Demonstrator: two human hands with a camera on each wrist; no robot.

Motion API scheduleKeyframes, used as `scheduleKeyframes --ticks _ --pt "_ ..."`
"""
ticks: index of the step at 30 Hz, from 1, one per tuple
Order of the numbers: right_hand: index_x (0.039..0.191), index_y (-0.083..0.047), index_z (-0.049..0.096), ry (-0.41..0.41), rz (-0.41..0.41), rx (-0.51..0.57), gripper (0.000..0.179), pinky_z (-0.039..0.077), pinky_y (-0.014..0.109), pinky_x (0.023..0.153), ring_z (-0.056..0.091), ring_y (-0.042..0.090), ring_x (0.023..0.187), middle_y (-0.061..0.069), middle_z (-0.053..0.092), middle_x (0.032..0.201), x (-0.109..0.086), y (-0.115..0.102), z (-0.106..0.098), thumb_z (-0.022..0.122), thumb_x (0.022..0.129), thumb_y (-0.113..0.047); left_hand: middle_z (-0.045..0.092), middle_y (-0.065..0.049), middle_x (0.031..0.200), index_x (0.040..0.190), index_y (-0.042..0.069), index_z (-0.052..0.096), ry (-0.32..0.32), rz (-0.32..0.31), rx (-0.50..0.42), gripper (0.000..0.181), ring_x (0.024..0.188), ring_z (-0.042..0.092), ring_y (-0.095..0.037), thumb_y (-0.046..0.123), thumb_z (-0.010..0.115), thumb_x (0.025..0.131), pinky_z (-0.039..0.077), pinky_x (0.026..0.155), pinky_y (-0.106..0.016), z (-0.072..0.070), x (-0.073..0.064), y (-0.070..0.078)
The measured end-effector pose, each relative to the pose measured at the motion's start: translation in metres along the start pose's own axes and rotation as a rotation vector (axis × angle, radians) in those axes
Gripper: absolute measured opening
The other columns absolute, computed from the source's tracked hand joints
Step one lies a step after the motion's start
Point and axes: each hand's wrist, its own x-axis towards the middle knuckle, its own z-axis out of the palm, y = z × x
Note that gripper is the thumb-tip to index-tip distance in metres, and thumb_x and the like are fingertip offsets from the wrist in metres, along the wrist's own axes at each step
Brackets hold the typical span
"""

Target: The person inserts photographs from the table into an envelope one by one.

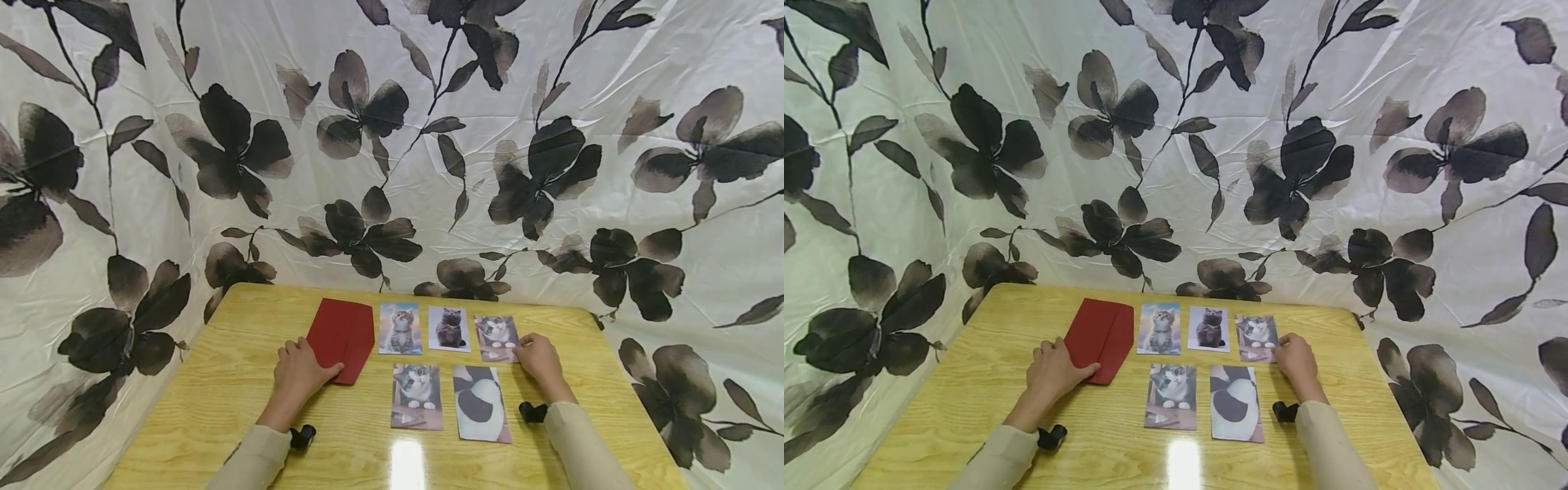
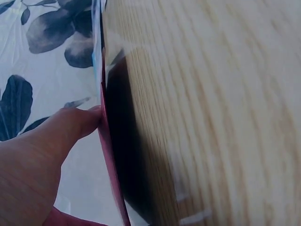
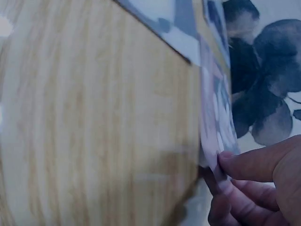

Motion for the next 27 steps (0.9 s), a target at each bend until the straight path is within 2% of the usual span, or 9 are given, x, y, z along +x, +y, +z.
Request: scheduleKeyframes --ticks 4,7,15,21,27 --pt "0.114 0.008 0.07 0.004 -0.013 0.089 0.027 0.051 0.04 0.069 0.064 0.029 0.08 0.019 0.07 0.093 -0.003 -0.001 -0.007 0.069 0.101 -0.015 0.053 -0.039 0.12 0.132 -0.025 0.049 -0.014 -0.006 0.014 0.106 0.111 0.054 -0.05 0.061 0.086 0.082 0.058 0.08 -0.058 0.0 0.002 -0.001" --pt "0.114 0.007 0.071 0.008 -0.018 0.149 0.025 0.046 0.033 0.064 0.059 0.023 0.075 0.015 0.067 0.088 -0.005 -0.004 -0.013 0.069 0.102 -0.015 0.051 -0.037 0.119 0.127 -0.024 0.052 -0.038 -0.018 0.013 0.103 0.11 0.053 -0.048 0.062 0.085 0.082 0.058 0.078 -0.057 -0.001 0.004 -0.002" --pt "0.122 0.003 0.071 0.041 -0.01 0.28 0.029 0.046 0.032 0.066 0.058 0.018 0.077 0.012 0.074 0.092 -0.012 -0.014 -0.019 0.07 0.105 -0.02 0.053 -0.037 0.12 0.128 -0.021 0.053 -0.066 -0.043 -0.041 0.1 0.113 0.052 -0.049 0.062 0.084 0.082 0.057 0.076 -0.059 -0.006 0.006 -0.003" --pt "0.12 0.007 0.073 0.065 -0.092 0.385 0.028 0.047 0.026 0.061 0.061 0.01 0.071 0.01 0.079 0.085 -0.018 -0.029 -0.011 0.075 0.102 -0.015 0.055 -0.034 0.123 0.134 -0.02 0.051 -0.064 -0.027 -0.072 0.102 0.114 0.052 -0.05 0.063 0.082 0.084 0.057 0.079 -0.061 -0.004 0.004 0.0" --pt "0.118 0.007 0.074 0.055 -0.12 0.456 0.029 0.05 0.024 0.063 0.067 0.014 0.072 0.011 0.08 0.086 -0.026 -0.047 0.003 0.077 0.101 -0.015 0.054 -0.032 0.122 0.135 -0.019 0.05 -0.047 -0.025 -0.102 0.104 0.109 0.053 -0.048 0.064 0.083 0.083 0.056 0.08 -0.061 0.0 0.002 0.007"
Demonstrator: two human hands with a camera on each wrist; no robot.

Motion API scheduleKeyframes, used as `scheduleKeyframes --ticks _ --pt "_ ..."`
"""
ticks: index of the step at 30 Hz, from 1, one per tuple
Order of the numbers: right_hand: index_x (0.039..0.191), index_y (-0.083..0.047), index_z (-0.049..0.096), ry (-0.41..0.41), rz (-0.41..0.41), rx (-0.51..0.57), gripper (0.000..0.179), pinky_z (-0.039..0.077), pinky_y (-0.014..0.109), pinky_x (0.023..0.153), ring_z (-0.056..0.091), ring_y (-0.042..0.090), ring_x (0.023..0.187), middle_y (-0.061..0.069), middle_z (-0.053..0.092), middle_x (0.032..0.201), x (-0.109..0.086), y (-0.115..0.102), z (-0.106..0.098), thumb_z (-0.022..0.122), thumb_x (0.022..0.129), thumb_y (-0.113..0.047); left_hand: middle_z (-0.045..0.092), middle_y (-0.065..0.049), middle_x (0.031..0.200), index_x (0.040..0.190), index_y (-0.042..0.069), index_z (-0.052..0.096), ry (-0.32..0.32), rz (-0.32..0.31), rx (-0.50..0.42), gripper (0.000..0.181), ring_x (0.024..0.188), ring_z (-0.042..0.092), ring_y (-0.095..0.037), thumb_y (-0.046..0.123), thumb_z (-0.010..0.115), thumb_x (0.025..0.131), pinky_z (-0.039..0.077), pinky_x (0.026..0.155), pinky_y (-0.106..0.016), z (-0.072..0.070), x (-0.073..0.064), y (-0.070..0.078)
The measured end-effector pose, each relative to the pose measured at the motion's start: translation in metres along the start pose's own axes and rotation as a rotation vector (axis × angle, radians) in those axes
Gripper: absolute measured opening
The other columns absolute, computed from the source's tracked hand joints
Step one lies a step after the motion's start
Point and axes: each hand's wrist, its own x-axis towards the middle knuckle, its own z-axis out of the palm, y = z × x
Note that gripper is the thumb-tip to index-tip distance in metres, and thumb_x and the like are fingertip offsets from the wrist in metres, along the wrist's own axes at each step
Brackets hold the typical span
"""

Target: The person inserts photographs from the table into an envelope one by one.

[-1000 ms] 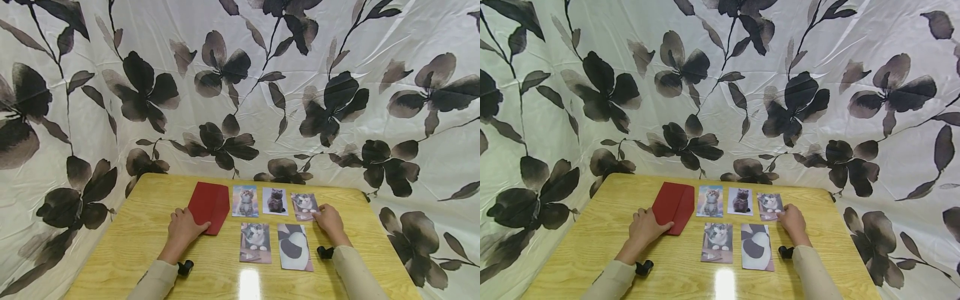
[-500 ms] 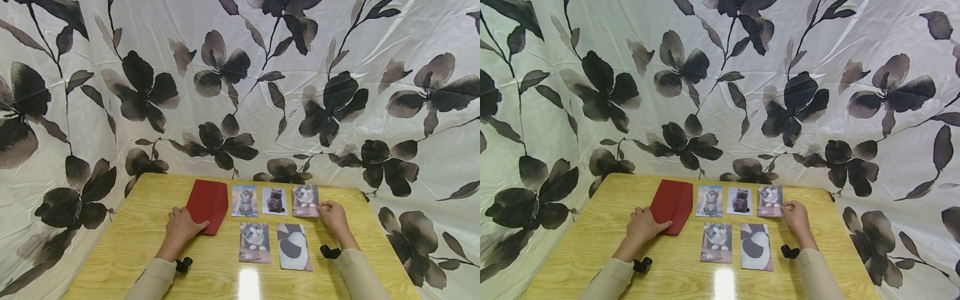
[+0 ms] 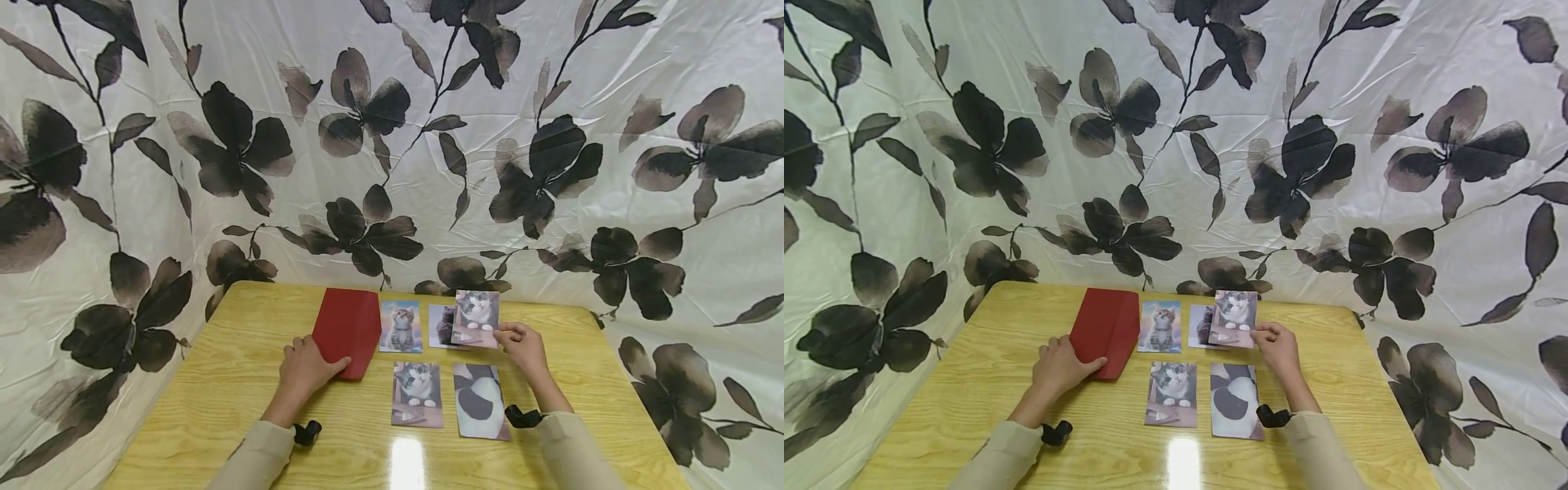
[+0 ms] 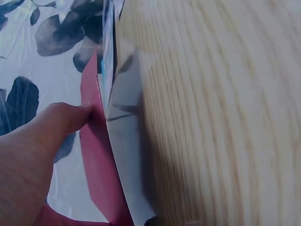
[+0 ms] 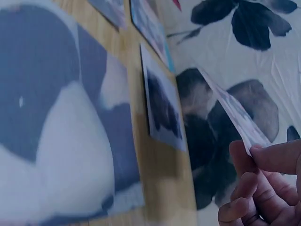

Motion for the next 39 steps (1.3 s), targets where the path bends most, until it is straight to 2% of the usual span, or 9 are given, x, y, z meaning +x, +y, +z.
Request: scheduleKeyframes --ticks 8,14,21,30,35,39 --pt "0.115 0.006 0.075 -0.012 0.01 0.074 0.025 0.046 0.023 0.059 0.063 0.014 0.069 0.003 0.077 0.078 -0.001 -0.005 0.029 0.079 0.099 -0.013 0.055 -0.031 0.122 0.135 -0.018 0.05 0.006 -0.001 -0.028 0.102 0.107 0.057 -0.045 0.062 0.085 0.082 0.056 0.084 -0.06 0.004 0.0 0.005" --pt "0.115 0.005 0.075 -0.034 0.012 0.13 0.024 0.044 0.024 0.057 0.064 0.025 0.072 0.005 0.075 0.077 -0.004 -0.013 0.047 0.079 0.098 -0.012 0.056 -0.032 0.12 0.136 -0.019 0.047 0.01 0.003 -0.037 0.104 0.106 0.058 -0.045 0.061 0.085 0.081 0.055 0.083 -0.062 0.006 -0.001 0.006" --pt "0.109 0.005 0.076 -0.038 -0.035 0.132 0.02 0.043 0.021 0.062 0.056 0.007 0.067 0.004 0.076 0.076 -0.006 -0.023 0.071 0.081 0.096 -0.009 0.059 -0.029 0.119 0.138 -0.016 0.048 0.029 0.009 -0.048 0.104 0.105 0.059 -0.042 0.061 0.086 0.081 0.056 0.083 -0.06 0.009 -0.001 0.008" --pt "0.108 0.007 0.075 -0.07 -0.043 0.208 0.019 0.045 0.021 0.061 0.059 0.004 0.065 0.007 0.077 0.078 -0.009 -0.039 0.099 0.08 0.096 -0.008 0.059 -0.029 0.118 0.138 -0.015 0.048 0.046 0.005 -0.044 0.104 0.106 0.059 -0.042 0.061 0.088 0.08 0.057 0.084 -0.06 0.013 -0.006 0.016" --pt "0.109 0.007 0.075 -0.099 -0.054 0.234 0.018 0.045 0.022 0.06 0.06 0.009 0.065 0.01 0.078 0.08 -0.011 -0.046 0.115 0.078 0.098 -0.008 0.059 -0.028 0.117 0.136 -0.014 0.049 0.059 0.003 -0.038 0.103 0.105 0.059 -0.042 0.061 0.089 0.079 0.057 0.084 -0.059 0.014 -0.006 0.018" --pt "0.109 0.005 0.075 -0.133 -0.034 0.255 0.017 0.047 0.025 0.058 0.063 0.021 0.067 0.007 0.076 0.078 -0.011 -0.047 0.126 0.077 0.099 -0.008 0.059 -0.028 0.118 0.136 -0.014 0.049 0.058 -0.002 -0.036 0.103 0.105 0.059 -0.042 0.061 0.089 0.078 0.057 0.085 -0.058 0.015 -0.006 0.018"
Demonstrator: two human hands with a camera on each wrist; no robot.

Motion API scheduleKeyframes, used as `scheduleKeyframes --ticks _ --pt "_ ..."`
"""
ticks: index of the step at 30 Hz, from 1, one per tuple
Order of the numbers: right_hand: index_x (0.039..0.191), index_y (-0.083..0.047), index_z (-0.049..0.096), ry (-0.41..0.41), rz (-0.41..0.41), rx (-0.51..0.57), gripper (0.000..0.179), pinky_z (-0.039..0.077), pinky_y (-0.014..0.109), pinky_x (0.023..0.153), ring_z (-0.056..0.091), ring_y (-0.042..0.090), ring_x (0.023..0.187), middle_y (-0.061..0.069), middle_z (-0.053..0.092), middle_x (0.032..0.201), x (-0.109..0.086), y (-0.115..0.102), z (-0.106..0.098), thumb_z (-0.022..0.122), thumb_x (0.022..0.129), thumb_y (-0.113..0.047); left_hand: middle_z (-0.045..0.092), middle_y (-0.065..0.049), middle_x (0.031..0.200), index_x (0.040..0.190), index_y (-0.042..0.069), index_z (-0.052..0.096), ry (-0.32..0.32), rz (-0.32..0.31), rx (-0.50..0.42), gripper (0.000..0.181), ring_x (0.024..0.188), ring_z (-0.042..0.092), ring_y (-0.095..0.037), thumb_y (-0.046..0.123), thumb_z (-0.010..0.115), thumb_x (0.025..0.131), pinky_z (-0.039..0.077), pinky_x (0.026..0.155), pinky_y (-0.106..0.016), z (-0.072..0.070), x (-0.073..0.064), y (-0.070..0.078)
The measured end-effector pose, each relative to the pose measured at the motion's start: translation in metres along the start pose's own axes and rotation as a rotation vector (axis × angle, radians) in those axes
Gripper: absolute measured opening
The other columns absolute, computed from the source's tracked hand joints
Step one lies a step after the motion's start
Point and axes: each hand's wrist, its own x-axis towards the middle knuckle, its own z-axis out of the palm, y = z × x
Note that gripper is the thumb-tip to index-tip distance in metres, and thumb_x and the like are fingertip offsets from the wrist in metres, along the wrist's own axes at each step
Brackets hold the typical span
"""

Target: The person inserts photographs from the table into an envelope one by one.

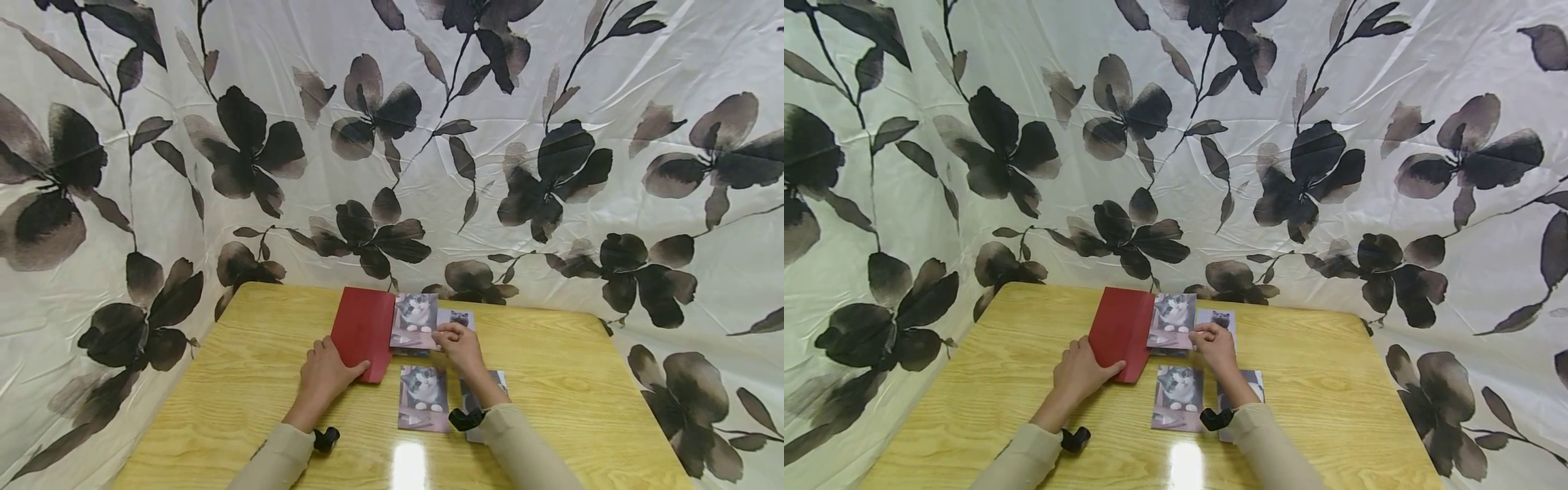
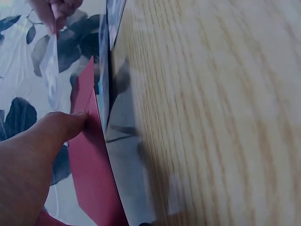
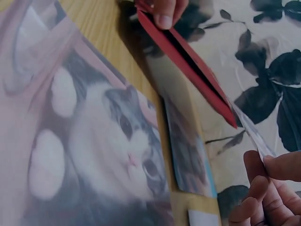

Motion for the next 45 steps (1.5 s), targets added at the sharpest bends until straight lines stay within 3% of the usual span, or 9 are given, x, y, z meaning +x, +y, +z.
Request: scheduleKeyframes --ticks 4,7,18,23,31,40,45 --pt "0.112 0.003 0.076 -0.016 0.018 -0.009 0.019 0.054 0.032 0.062 0.071 0.037 0.075 0.007 0.077 0.08 0.003 0.004 0.008 0.078 0.1 -0.011 0.059 -0.027 0.118 0.138 -0.013 0.048 -0.001 -0.001 0.003 0.105 0.106 0.059 -0.042 0.062 0.089 0.077 0.058 0.084 -0.059 0.003 0.0 0.0" --pt "0.113 0.004 0.075 -0.011 0.012 -0.018 0.022 0.055 0.034 0.062 0.072 0.039 0.076 0.01 0.077 0.081 0.005 0.005 0.014 0.078 0.1 -0.012 0.059 -0.027 0.117 0.138 -0.013 0.048 0.005 0.005 0.013 0.105 0.105 0.06 -0.042 0.063 0.089 0.077 0.058 0.084 -0.058 0.005 0.0 0.001" --pt "0.111 0.001 0.077 0.006 0.034 -0.053 0.018 0.048 0.029 0.058 0.068 0.029 0.07 0.011 0.078 0.082 0.004 0.001 0.03 0.077 0.1 -0.014 0.059 -0.026 0.116 0.136 -0.012 0.049 0.017 0.008 0.019 0.103 0.105 0.06 -0.041 0.062 0.089 0.077 0.058 0.084 -0.057 0.005 0.0 0.003" --pt "0.109 0.003 0.076 0.007 0.019 -0.048 0.018 0.048 0.026 0.058 0.073 0.03 0.076 0.013 0.079 0.083 0.005 0.0 0.036 0.077 0.099 -0.012 0.059 -0.026 0.115 0.136 -0.012 0.049 0.019 0.007 0.019 0.103 0.104 0.06 -0.041 0.061 0.089 0.077 0.058 0.083 -0.057 0.006 -0.001 0.004" --pt "0.11 0.003 0.074 0.01 0.022 0.014 0.018 0.046 0.027 0.056 0.07 0.026 0.07 0.013 0.077 0.08 0.005 -0.003 0.045 0.078 0.098 -0.01 0.059 -0.028 0.117 0.138 -0.014 0.048 0.022 0.015 0.019 0.104 0.106 0.06 -0.043 0.061 0.089 0.078 0.058 0.084 -0.058 0.005 -0.002 0.003" --pt "0.114 0.003 0.072 -0.001 -0.004 -0.005 0.019 0.043 0.029 0.054 0.066 0.023 0.066 0.012 0.075 0.079 0.005 -0.006 0.057 0.076 0.1 -0.009 0.058 -0.029 0.118 0.138 -0.015 0.048 0.034 0.024 0.017 0.106 0.106 0.061 -0.044 0.062 0.089 0.078 0.057 0.084 -0.059 0.005 -0.003 0.001" --pt "0.114 0.005 0.071 0.004 -0.027 -0.015 0.019 0.044 0.027 0.056 0.063 0.012 0.065 0.015 0.076 0.083 0.006 -0.007 0.062 0.076 0.099 -0.008 0.059 -0.028 0.119 0.139 -0.014 0.048 0.031 0.018 0.005 0.107 0.107 0.061 -0.043 0.063 0.088 0.078 0.057 0.085 -0.059 0.006 -0.003 -0.001"
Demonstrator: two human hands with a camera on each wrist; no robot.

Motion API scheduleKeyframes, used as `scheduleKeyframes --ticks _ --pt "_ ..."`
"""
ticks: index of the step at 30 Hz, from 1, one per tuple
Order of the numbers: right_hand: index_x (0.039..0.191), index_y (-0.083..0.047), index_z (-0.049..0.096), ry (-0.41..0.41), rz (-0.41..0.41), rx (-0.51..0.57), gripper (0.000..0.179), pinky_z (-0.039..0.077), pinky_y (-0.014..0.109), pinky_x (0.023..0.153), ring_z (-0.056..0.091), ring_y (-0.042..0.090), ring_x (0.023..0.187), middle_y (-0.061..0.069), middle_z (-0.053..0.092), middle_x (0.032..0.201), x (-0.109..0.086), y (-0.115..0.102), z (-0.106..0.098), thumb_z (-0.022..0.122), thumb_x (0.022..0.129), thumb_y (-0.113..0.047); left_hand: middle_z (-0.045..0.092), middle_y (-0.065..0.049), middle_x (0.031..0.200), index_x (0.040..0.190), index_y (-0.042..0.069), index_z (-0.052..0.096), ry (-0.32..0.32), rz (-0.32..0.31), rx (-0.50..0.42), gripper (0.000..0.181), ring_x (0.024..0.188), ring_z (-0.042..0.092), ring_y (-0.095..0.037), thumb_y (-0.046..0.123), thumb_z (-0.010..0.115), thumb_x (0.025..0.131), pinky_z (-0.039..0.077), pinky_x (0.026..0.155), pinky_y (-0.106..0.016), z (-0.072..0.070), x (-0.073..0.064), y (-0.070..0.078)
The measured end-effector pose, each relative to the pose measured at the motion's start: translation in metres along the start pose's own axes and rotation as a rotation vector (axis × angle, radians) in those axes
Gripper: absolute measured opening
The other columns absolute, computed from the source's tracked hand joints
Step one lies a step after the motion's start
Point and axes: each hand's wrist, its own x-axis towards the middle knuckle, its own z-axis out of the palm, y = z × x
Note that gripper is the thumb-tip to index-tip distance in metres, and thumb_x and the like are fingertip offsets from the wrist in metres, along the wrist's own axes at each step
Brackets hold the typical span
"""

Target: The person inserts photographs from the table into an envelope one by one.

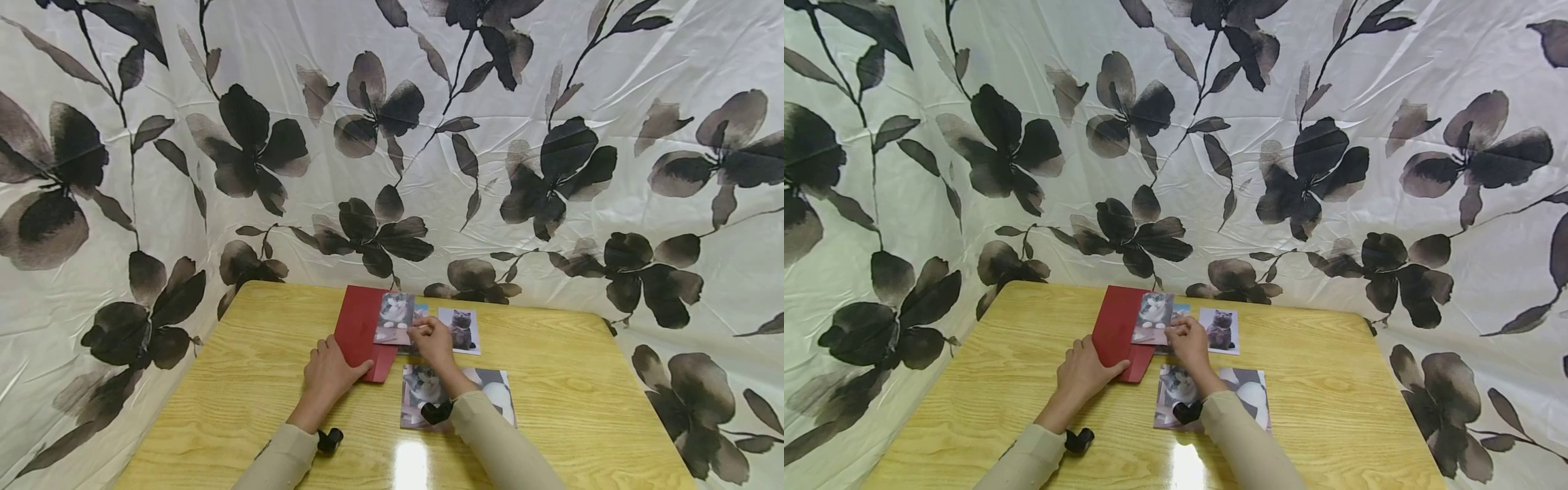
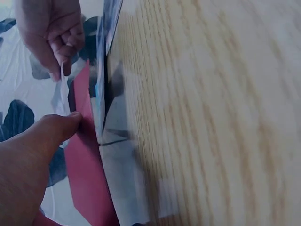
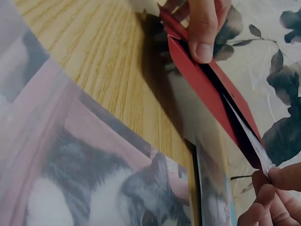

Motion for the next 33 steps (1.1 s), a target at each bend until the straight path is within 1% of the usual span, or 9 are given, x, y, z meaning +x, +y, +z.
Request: scheduleKeyframes --ticks 3,7,13,19,25,29,33 --pt "0.114 0.004 0.072 0.0 -0.009 -0.012 0.02 0.045 0.026 0.058 0.061 0.008 0.065 0.013 0.076 0.082 0.001 0.0 0.002 0.077 0.099 -0.008 0.058 -0.028 0.121 0.141 -0.013 0.048 -0.008 -0.007 -0.014 0.107 0.109 0.06 -0.043 0.064 0.088 0.078 0.057 0.086 -0.059 0.001 0.0 -0.001" --pt "0.115 0.0 0.074 -0.011 -0.011 -0.033 0.021 0.044 0.026 0.056 0.061 0.009 0.064 0.009 0.076 0.08 0.005 -0.002 0.004 0.078 0.099 -0.012 0.058 -0.027 0.122 0.141 -0.012 0.047 -0.011 -0.011 -0.036 0.106 0.109 0.06 -0.041 0.064 0.088 0.078 0.057 0.085 -0.058 0.001 0.002 0.0" --pt "0.114 -0.001 0.074 -0.014 -0.005 -0.043 0.02 0.04 0.029 0.054 0.056 0.013 0.062 0.013 0.076 0.082 0.006 -0.002 0.009 0.078 0.1 -0.013 0.059 -0.026 0.122 0.142 -0.012 0.047 0.003 -0.002 -0.068 0.107 0.108 0.06 -0.04 0.063 0.089 0.078 0.057 0.085 -0.058 0.003 0.004 -0.001" --pt "0.112 0.0 0.074 -0.02 0.007 -0.055 0.02 0.045 0.029 0.06 0.061 0.011 0.068 0.01 0.076 0.081 0.005 0.001 0.016 0.079 0.098 -0.013 0.06 -0.025 0.123 0.143 -0.011 0.046 0.01 -0.014 -0.103 0.106 0.109 0.061 -0.039 0.06 0.091 0.077 0.057 0.086 -0.059 0.006 0.002 -0.002" --pt "0.11 -0.002 0.075 -0.006 0.044 -0.058 0.017 0.043 0.029 0.056 0.059 0.013 0.065 0.007 0.073 0.078 0.004 0.0 0.021 0.08 0.098 -0.012 0.06 -0.025 0.124 0.144 -0.011 0.047 0.021 -0.007 -0.112 0.108 0.109 0.062 -0.039 0.061 0.091 0.077 0.057 0.084 -0.061 0.007 0.001 -0.002" --pt "0.111 -0.002 0.077 0.004 0.046 -0.084 0.018 0.046 0.028 0.057 0.062 0.014 0.067 0.007 0.073 0.081 0.004 -0.003 0.024 0.08 0.098 -0.014 0.06 -0.025 0.124 0.144 -0.01 0.047 0.025 -0.007 -0.112 0.108 0.11 0.062 -0.039 0.061 0.091 0.076 0.057 0.085 -0.06 0.007 0.001 -0.002" --pt "0.112 -0.003 0.079 0.009 0.059 -0.099 0.018 0.05 0.028 0.06 0.066 0.017 0.072 0.008 0.073 0.087 0.005 -0.005 0.03 0.08 0.099 -0.016 0.06 -0.024 0.123 0.144 -0.01 0.047 0.014 -0.015 -0.123 0.107 0.107 0.062 -0.038 0.061 0.091 0.077 0.057 0.085 -0.059 0.008 0.001 -0.003"
